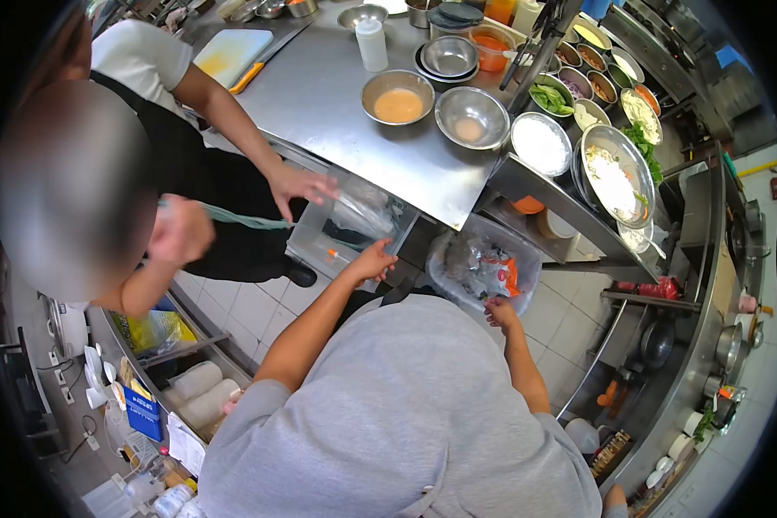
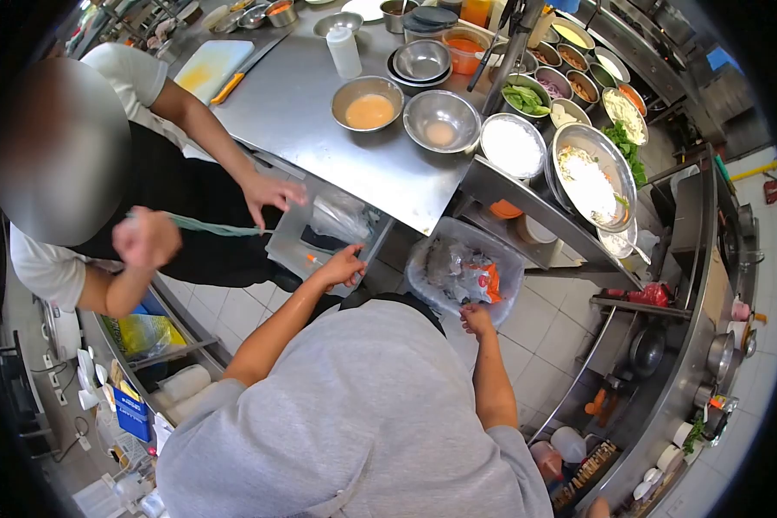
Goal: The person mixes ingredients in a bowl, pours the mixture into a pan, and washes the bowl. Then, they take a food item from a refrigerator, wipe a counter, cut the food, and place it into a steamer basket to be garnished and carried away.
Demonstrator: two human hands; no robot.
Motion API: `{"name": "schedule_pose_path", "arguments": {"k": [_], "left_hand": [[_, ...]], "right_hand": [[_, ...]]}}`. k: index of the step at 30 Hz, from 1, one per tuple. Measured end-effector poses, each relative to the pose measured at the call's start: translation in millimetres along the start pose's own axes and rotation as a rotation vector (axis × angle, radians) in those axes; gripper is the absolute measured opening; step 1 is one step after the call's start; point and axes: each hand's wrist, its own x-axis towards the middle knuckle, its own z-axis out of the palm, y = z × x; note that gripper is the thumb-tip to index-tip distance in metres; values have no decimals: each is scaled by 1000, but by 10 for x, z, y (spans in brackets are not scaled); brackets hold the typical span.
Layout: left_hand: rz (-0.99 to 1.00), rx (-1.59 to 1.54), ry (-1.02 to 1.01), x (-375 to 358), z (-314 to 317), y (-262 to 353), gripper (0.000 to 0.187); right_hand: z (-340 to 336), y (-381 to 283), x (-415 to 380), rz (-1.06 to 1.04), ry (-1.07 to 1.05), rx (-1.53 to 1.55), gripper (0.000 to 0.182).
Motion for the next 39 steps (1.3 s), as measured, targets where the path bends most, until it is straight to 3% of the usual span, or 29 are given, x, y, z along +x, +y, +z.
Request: {"name": "schedule_pose_path", "arguments": {"k": [6,12,18,24,30,33,39], "left_hand": [[8,96,65,606,-49,-100,74],[-123,680,96,769,-10,293,73],[-39,1054,93,1147,-52,93,71],[-44,1107,21,1254,-78,-35,69],[26,1079,69,930,-91,176,66],[-11,1174,-11,837,-180,368,68],[22,1171,39,1027,-228,143,67]], "right_hand": [[-96,8,-78,15,21,-30,17],[-182,-104,-219,21,90,-79,19],[-121,-108,-278,-33,78,-8,20],[-63,-24,-287,39,48,-56,17],[-33,63,-159,64,31,-40,17],[-33,69,-40,13,15,-15,18],[-20,-65,-47,8,20,-15,18]]}}
